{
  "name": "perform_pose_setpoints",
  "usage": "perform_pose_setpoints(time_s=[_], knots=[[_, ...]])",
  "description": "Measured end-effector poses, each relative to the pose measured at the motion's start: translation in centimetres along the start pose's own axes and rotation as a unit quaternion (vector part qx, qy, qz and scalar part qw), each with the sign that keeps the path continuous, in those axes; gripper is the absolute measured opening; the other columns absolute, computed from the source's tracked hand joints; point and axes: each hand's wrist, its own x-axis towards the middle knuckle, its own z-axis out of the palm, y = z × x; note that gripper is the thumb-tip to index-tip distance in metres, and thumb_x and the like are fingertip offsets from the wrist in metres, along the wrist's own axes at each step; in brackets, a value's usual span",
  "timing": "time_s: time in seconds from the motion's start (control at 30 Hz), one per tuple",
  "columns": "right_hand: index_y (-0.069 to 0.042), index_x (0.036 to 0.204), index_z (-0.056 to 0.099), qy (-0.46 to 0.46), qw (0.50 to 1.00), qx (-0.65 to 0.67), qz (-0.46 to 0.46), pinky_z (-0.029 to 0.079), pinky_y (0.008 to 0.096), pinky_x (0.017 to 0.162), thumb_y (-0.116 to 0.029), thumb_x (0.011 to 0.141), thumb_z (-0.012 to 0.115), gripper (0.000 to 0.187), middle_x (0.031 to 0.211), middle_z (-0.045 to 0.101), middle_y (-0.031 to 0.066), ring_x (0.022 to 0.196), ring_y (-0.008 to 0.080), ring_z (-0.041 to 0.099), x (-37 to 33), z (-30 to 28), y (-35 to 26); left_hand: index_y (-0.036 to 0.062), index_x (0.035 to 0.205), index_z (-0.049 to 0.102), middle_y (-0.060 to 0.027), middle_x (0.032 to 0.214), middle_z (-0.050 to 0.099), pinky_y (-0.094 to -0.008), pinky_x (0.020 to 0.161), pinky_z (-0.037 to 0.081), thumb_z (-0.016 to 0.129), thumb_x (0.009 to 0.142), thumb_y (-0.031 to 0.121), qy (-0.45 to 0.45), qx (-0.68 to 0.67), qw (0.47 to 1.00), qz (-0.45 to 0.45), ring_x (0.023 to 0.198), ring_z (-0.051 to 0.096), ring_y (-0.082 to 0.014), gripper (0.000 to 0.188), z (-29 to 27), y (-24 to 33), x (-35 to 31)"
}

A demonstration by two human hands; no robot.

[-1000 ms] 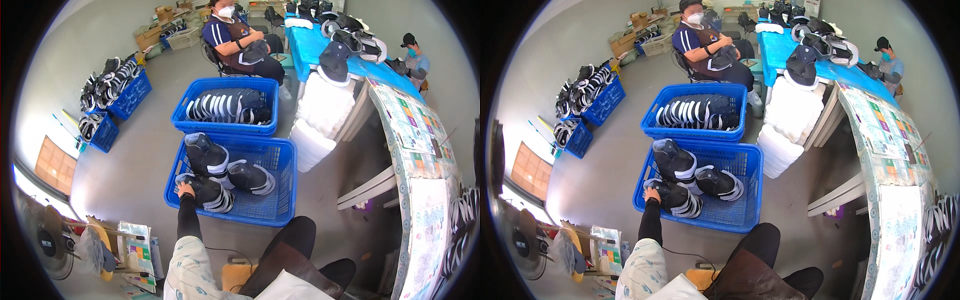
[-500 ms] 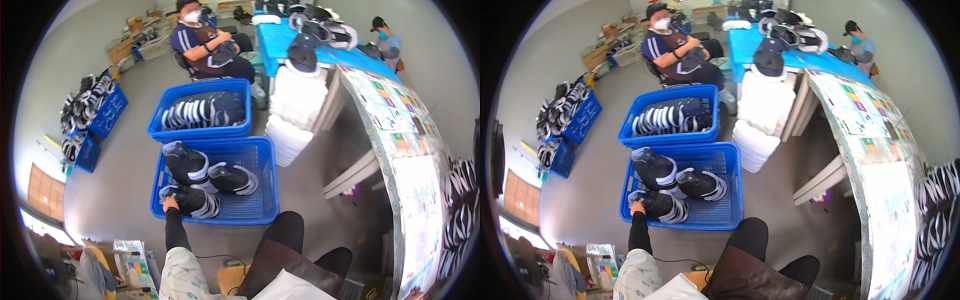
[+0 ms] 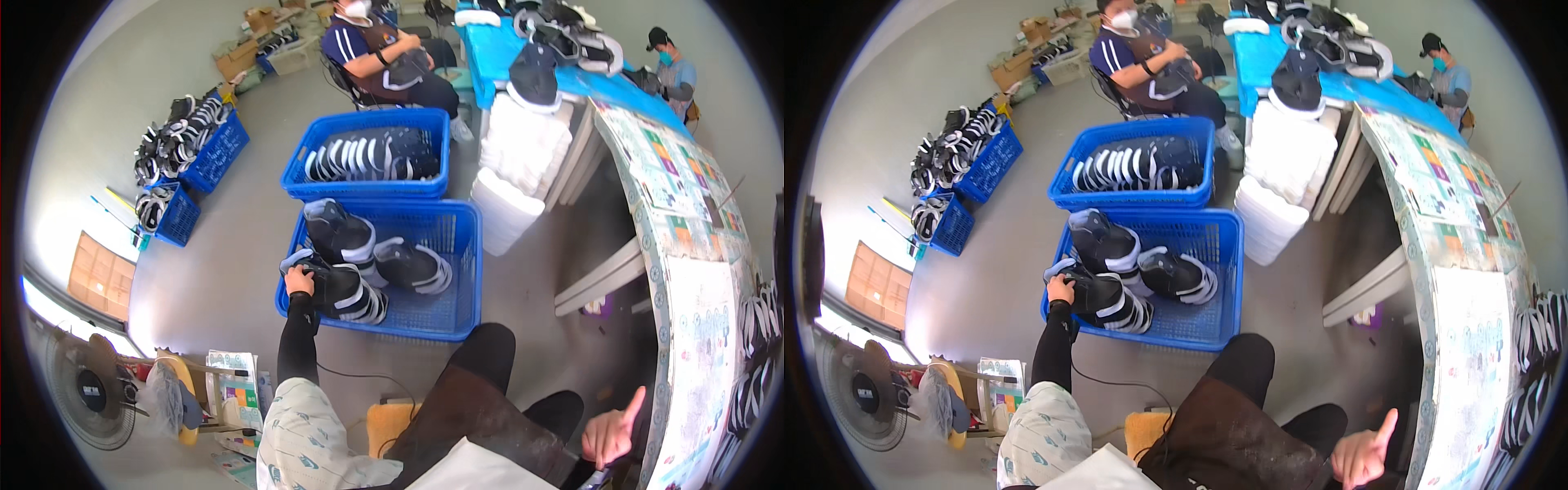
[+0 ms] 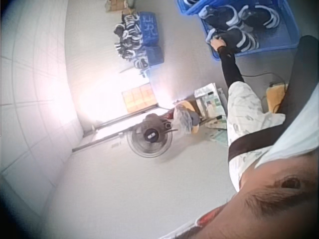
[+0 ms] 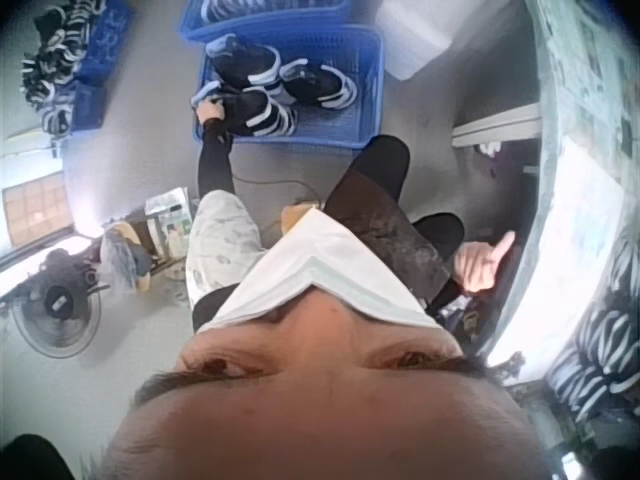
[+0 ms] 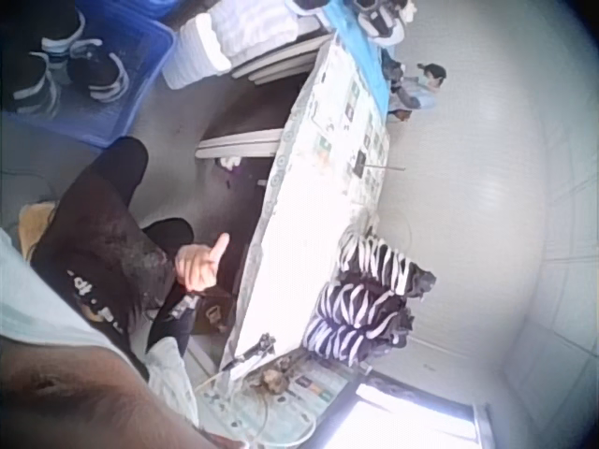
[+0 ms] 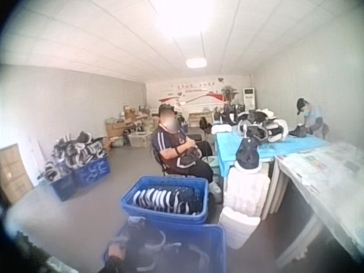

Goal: Checking and cleaning a pneumatic spray gun before assembling shoe components.

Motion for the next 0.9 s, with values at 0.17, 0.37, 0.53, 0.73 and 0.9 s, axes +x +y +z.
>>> perform_pose_setpoints(time_s=[0.17, 0.37, 0.53, 0.73, 0.9], knots=[[-0.011, 0.166, 0.030, 0.141, 0.986, -0.083, 0.022, 0.024, 0.0284, 0.039, 0.001, 0.097, 0.050, 0.073, 0.049, 0.042, 0.0007, 0.037, 0.0102, 0.030, -2.1, -4.1, 4.1, 0.0088, 0.109, 0.076, -0.0191, 0.108, 0.076, -0.0495, 0.094, 0.055, 0.078, 0.089, 0.037, -0.009, -0.048, 0.999, -0.015, 0.104, 0.071, -0.0407, 0.034, -8.3, 1.5, 0.6], [-0.003, 0.148, 0.055, 0.210, 0.963, -0.134, 0.102, 0.025, 0.0305, 0.047, 0.000, 0.098, 0.057, 0.050, 0.052, 0.042, 0.0001, 0.041, 0.0112, 0.031, 0.6, -1.7, 3.6, 0.0057, 0.110, 0.076, -0.0185, 0.103, 0.077, -0.0447, 0.088, 0.056, 0.071, 0.096, 0.044, -0.039, -0.169, 0.980, 0.099, 0.098, 0.073, -0.0357, 0.042, -13.8, 12.1, -0.2], [0.005, 0.127, 0.064, 0.243, 0.933, -0.212, 0.159, 0.027, 0.0282, 0.050, -0.001, 0.098, 0.062, 0.030, 0.056, 0.045, -0.0020, 0.047, 0.0079, 0.034, 1.5, 0.6, 3.8, 0.0078, 0.099, 0.074, 0.0079, 0.078, 0.062, -0.0236, 0.058, 0.039, 0.065, 0.106, 0.037, -0.301, -0.512, 0.796, 0.111, 0.065, 0.051, -0.0042, 0.031, -16.4, 24.9, -5.5], [0.003, 0.117, 0.067, 0.315, 0.892, -0.282, 0.162, 0.026, 0.0249, 0.049, -0.007, 0.103, 0.062, 0.019, 0.057, 0.046, -0.0032, 0.047, 0.0057, 0.034, 0.1, 3.3, 3.1, 0.0131, 0.102, 0.071, 0.0121, 0.079, 0.056, -0.0190, 0.055, 0.030, 0.062, 0.108, 0.033, -0.426, -0.644, 0.631, 0.078, 0.061, 0.040, 0.0003, 0.023, -20.5, 35.8, -18.8], [0.003, 0.106, 0.066, 0.359, 0.856, -0.343, 0.142, 0.027, 0.0238, 0.046, -0.020, 0.111, 0.054, 0.026, 0.059, 0.048, 0.0000, 0.047, 0.0063, 0.036, -1.9, 5.8, 1.9, 0.0109, 0.104, 0.072, 0.0129, 0.082, 0.056, -0.0180, 0.060, 0.032, 0.063, 0.107, 0.028, -0.463, -0.673, 0.573, 0.064, 0.069, 0.044, 0.0015, 0.019, -20.5, 38.7, -29.2]])
